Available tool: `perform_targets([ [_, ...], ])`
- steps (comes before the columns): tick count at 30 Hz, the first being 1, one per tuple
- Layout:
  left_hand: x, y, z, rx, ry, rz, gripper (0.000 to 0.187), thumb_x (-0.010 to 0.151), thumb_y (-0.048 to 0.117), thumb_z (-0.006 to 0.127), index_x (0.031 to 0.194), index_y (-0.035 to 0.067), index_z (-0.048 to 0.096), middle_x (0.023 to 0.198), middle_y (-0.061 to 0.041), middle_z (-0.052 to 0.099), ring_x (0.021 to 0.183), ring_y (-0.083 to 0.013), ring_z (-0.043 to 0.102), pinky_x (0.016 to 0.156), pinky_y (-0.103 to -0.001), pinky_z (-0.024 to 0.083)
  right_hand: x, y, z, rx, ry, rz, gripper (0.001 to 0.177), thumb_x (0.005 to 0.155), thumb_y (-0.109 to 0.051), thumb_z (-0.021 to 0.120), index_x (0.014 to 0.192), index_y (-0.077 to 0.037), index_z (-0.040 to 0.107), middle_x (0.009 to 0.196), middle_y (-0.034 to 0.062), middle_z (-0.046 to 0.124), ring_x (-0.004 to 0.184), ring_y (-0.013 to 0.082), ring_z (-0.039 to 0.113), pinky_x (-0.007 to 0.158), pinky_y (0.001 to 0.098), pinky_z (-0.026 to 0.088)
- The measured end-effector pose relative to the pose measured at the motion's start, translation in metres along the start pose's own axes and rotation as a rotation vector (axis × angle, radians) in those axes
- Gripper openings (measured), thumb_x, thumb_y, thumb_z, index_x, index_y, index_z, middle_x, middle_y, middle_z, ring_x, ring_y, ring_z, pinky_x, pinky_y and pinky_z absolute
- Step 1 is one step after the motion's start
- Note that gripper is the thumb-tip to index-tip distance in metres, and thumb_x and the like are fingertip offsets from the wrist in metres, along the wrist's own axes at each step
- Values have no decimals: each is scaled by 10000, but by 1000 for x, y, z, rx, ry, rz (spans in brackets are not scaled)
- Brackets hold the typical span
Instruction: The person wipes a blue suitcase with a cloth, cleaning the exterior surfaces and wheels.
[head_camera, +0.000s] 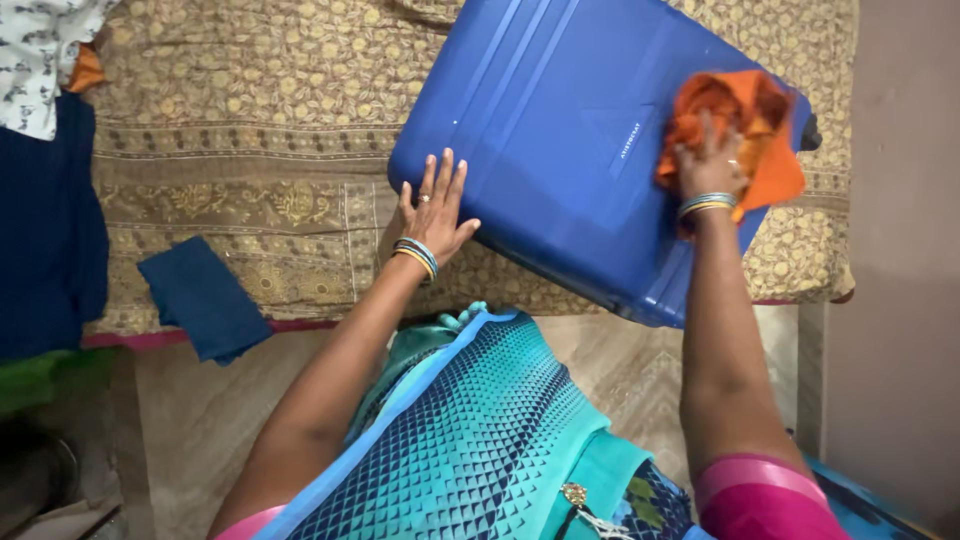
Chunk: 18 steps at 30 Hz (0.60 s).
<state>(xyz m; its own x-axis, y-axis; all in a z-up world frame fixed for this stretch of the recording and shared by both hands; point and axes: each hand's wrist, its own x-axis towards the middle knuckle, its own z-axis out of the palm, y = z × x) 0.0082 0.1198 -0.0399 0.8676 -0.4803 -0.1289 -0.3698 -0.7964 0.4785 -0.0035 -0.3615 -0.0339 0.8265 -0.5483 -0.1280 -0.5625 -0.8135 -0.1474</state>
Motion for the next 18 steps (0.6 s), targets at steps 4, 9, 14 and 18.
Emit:
perform_targets([
  [4,11,-8,-2,0,10,-39,1055,869,581,722,1659,245,108,1726,-80,-60,1584,-351,-47,1151,-764,90,49,53,10,98,202,-90,746,1015,-459,674,1664,-329,330,1677,302,188,1522,528,219,1172,739,244],
  [9,14,-9,-3,22,12,-51,1101,841,660,699,1660,248,90,1727,-75,-66,1584,-357,-67,1136,-783,78,102,40,10,110,155,110,736,996,-491,660,1634,-354,320,1696,241,155,1566,445,217,1149,772,173],
  [14,14,-11,1,46,42,-41,1103,833,685,686,1655,241,101,1727,-76,-48,1581,-355,-65,1148,-771,59,163,-28,19,92,82,-18,780,992,-559,659,1644,-383,267,1712,203,115,1545,478,166,1170,691,208],
  [18,11,-12,3,25,44,-55,1093,823,696,675,1648,254,112,1726,-66,-26,1584,-339,-44,1166,-748,43,176,-136,40,69,55,-367,844,991,-592,668,1671,-360,225,1681,266,141,1534,499,193,1192,651,275],
])
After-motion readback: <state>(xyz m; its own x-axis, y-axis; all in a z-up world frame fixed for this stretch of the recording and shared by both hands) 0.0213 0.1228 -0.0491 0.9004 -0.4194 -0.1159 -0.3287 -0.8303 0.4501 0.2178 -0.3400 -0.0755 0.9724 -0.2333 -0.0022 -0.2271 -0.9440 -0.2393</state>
